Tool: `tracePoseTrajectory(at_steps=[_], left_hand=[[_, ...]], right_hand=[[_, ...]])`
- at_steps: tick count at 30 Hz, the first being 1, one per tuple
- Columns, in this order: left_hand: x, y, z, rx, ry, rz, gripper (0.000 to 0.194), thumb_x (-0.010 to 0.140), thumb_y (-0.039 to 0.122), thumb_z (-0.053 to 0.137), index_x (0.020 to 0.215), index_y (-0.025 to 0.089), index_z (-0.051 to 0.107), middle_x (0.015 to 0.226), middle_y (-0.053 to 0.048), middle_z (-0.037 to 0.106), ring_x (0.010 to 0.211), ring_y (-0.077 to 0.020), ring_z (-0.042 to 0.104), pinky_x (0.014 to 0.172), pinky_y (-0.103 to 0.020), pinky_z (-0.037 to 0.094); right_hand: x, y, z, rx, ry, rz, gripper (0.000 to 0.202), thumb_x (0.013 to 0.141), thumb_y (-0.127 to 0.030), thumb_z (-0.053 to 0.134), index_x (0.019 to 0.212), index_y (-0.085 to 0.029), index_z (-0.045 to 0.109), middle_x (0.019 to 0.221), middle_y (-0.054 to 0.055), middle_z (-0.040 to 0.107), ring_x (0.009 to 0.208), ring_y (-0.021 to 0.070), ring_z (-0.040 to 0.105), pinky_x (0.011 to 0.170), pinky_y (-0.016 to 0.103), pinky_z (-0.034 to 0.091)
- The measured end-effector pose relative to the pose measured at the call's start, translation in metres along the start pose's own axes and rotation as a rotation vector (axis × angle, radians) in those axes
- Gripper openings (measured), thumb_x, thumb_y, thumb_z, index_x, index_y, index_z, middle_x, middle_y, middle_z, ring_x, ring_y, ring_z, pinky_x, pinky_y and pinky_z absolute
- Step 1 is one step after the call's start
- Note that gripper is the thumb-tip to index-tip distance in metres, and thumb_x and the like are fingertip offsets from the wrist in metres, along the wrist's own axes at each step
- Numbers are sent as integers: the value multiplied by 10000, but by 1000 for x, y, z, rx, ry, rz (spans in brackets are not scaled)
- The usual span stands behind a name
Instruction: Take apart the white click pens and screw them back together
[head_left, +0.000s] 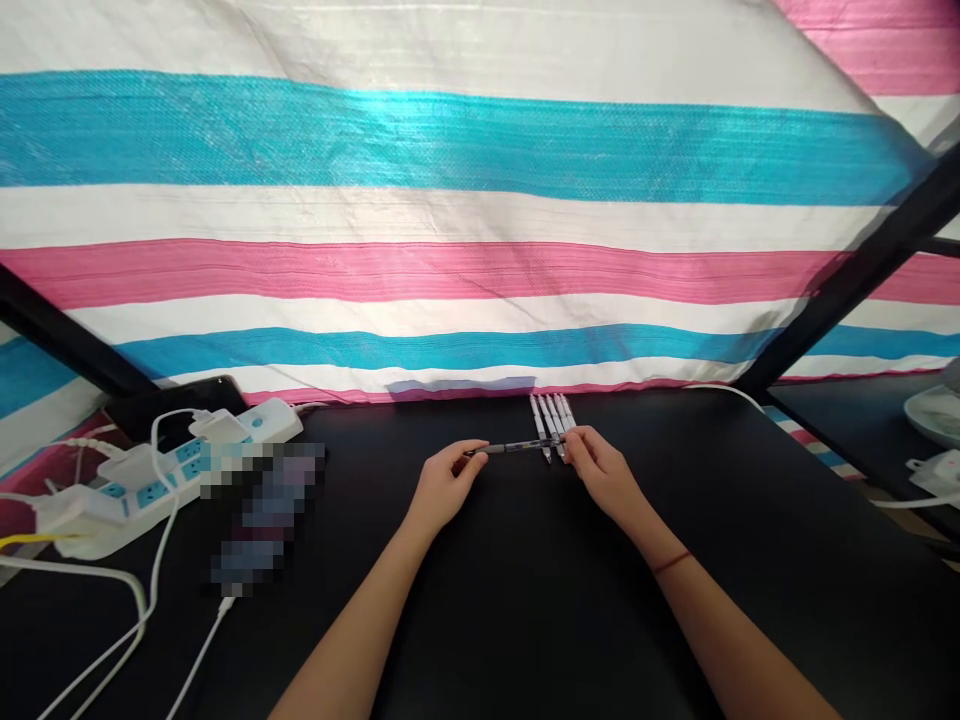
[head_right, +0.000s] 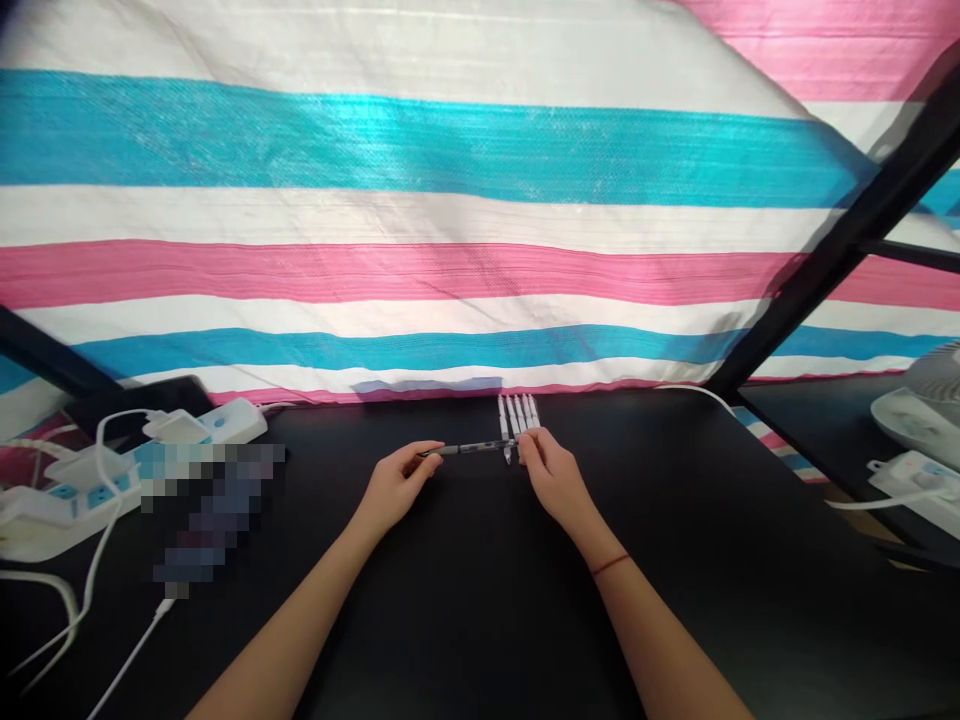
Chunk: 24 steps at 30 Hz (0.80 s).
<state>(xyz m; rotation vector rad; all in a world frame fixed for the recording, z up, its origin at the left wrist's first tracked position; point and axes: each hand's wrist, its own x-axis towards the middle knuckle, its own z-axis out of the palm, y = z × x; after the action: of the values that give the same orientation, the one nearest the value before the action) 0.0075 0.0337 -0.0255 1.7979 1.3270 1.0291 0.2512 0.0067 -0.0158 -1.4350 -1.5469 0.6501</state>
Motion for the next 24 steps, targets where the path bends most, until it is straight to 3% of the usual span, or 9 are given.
tracePoseTrajectory(at_steps=[7,13,18,24], left_hand=[[-2,3,4,-37,-8,-16,297,823,404,559,1022,222,683,764,-21,681,671,-159,603,641,-259,474],[-7,8,6,-95,-11,-38,318,825,413,550,1029,205,676,756,-24,677,665,-161,598,632,-261,474],[-7,9,9,-117,-5,-36,315,823,416,553,1019,204,679,790,-33,686,679,-163,606,654,-266,485],[-6,10,7,-119,-11,-53,320,826,416,551,1030,202,674,796,-36,687,699,-165,606,664,-263,486]], right_hand=[[1,0,-2,-78,23,17,378,893,-453,438,627,-195,509,556,-23,513,535,129,477,547,247,345],[4,7,2,152,25,47,298,855,-471,495,848,-185,578,665,3,572,520,129,468,503,249,368],[3,3,1,62,12,31,413,888,-479,444,594,-193,491,557,-10,499,531,129,459,525,250,352],[5,8,2,244,32,62,344,843,-517,505,893,-184,569,635,-8,537,494,124,461,461,242,361]])
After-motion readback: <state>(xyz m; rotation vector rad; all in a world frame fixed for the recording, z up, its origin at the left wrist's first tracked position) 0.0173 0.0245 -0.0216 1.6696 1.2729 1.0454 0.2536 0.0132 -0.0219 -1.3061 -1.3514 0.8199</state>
